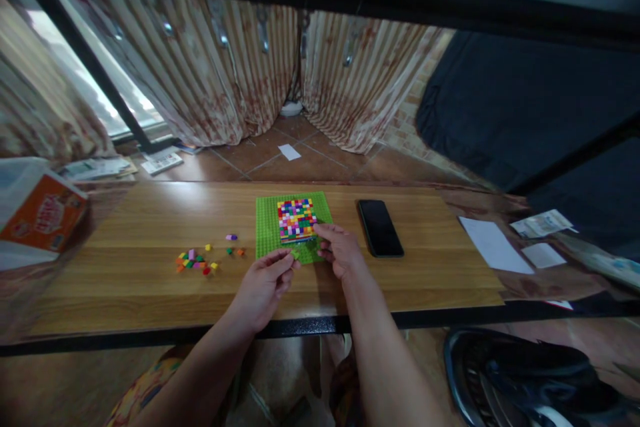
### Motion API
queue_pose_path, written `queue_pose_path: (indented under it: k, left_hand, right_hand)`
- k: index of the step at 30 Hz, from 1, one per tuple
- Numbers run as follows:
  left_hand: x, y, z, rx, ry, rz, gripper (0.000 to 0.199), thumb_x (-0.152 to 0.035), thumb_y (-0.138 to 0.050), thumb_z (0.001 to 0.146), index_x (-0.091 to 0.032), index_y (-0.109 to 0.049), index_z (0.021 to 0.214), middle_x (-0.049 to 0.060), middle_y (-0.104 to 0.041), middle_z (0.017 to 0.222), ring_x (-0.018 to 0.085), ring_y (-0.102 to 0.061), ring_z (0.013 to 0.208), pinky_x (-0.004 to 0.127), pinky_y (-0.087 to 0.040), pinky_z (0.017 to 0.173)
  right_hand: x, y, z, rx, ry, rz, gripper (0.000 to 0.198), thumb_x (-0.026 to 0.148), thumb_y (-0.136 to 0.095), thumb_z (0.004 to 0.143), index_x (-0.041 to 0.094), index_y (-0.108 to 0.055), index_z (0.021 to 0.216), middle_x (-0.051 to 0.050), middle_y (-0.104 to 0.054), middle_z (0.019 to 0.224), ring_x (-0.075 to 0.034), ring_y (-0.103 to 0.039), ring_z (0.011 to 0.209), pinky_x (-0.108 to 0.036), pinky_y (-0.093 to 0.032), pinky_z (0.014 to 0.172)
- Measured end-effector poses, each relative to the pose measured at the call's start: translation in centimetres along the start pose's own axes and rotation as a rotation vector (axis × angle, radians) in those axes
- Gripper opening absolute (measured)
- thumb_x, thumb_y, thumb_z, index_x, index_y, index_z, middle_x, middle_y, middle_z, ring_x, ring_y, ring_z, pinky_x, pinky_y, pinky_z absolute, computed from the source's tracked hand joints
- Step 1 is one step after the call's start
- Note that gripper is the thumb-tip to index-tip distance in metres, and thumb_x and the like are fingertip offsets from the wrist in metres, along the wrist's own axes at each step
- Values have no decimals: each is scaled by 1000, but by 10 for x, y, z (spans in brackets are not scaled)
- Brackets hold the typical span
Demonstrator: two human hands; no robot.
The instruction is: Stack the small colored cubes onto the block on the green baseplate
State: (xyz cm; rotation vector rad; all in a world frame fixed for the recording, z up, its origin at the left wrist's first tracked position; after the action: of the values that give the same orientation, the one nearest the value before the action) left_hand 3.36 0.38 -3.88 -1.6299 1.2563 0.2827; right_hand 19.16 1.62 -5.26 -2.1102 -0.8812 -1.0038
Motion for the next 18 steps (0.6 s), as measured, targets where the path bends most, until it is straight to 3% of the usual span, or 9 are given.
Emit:
queue_pose_path:
  k: [3,6,10,12,15,18]
  left_hand:
    - [-3,2,0,1,-16,-17,34,-28,-82,58,-13,-60,78,1,-62,62,2,-38,45,15,-20,40]
    - [-9,5,0,-5,-36,-35,34,-28,-83,57,-12,-60,77,1,-62,62,2,-38,44,15,-20,40]
    - [-22,12,3,-29,-59,-65,36,-27,-85,53,-12,-61,76,1,-62,62,2,-39,45,15,-21,39]
    - [-30,16,5,-43,-76,-79,36,-26,-85,52,-12,-61,76,1,-63,63,3,-41,47,14,-22,40]
    - [-41,23,7,-64,-98,-96,37,-26,-86,51,-12,-61,74,1,-62,62,2,-40,46,13,-23,40]
    - [-49,28,9,-73,-122,-104,38,-27,-87,50,-12,-60,73,0,-61,61,2,-39,45,14,-22,40]
  right_hand:
    - [8,6,-2,15,90,14,32,36,-86,56,18,-62,66,7,-59,55,-4,-45,41,-16,-38,38]
    - [24,14,-2,-71,353,-9,33,43,-84,57,18,-64,67,6,-59,57,-4,-46,45,-17,-37,43]
    - [43,5,5,-110,668,-316,34,48,-71,72,17,-70,86,-3,-70,77,-14,-60,66,-27,-49,62]
    - [52,-13,11,-66,813,-560,38,47,-66,78,18,-70,102,-9,-72,98,-21,-65,88,-36,-51,79]
    - [59,-44,22,91,977,-838,35,40,-61,84,22,-67,113,-11,-67,120,-25,-59,113,-43,-43,99]
    - [48,-64,31,305,875,-960,31,37,-56,88,22,-68,112,-9,-68,114,-23,-62,108,-40,-46,96]
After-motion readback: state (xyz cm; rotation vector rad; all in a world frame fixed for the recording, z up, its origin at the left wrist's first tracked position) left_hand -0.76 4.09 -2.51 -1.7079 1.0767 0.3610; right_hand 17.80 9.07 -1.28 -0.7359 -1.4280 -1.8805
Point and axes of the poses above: each hand's wrist, its own z-axis towards the middle knuckle, its own y-axis out of the back of the hand, x = y × z, the point moved 4 cm from there along z, towards the middle knuckle
